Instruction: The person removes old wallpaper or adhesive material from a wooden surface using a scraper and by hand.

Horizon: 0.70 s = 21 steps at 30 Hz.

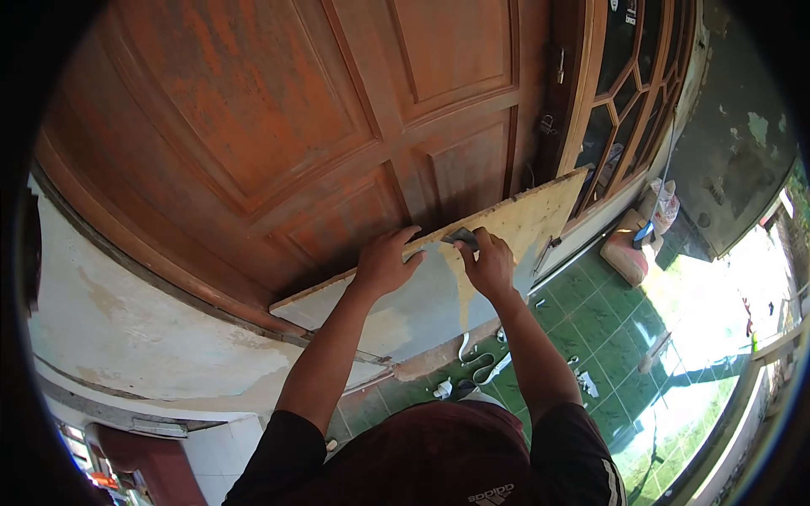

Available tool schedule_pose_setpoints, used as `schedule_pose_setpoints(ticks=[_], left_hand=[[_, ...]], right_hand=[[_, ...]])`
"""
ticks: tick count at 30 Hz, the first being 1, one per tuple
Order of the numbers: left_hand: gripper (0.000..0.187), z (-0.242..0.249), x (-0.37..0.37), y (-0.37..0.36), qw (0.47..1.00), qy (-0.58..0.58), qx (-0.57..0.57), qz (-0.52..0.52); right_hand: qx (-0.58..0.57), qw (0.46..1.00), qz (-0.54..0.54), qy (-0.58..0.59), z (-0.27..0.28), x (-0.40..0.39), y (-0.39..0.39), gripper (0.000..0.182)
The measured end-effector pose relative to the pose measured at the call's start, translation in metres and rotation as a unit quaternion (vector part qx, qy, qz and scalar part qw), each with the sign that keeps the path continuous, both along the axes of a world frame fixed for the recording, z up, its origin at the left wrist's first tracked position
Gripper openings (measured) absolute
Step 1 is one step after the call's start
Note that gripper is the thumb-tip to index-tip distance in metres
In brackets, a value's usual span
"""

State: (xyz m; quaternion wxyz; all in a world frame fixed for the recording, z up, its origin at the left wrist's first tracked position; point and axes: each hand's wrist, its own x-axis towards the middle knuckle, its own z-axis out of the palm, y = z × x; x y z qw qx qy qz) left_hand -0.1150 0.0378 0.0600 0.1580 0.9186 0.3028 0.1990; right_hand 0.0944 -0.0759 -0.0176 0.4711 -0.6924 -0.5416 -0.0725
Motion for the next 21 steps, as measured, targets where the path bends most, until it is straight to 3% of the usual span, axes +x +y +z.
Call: schedule_pose_setpoints(ticks=[4, 8, 21], left_hand=[[0.048, 0.004, 0.030, -0.016, 0.993, 0.101, -0.005, 0.067], [0.045, -0.007, 0.039, -0.017, 0.988, 0.101, 0.041, 0.110], [0.048, -0.020, 0.037, -0.012, 0.988, 0.070, 0.099, 0.100]], right_hand=[[0.029, 0.999, 0.015, 0.020, -0.023, 0.009, 0.011, 0.038], [0.094, 0.994, 0.027, 0.053, -0.032, 0.007, 0.025, 0.041], [0.118, 0.992, 0.027, 0.036, -0.036, 0.003, 0.029, 0.040]])
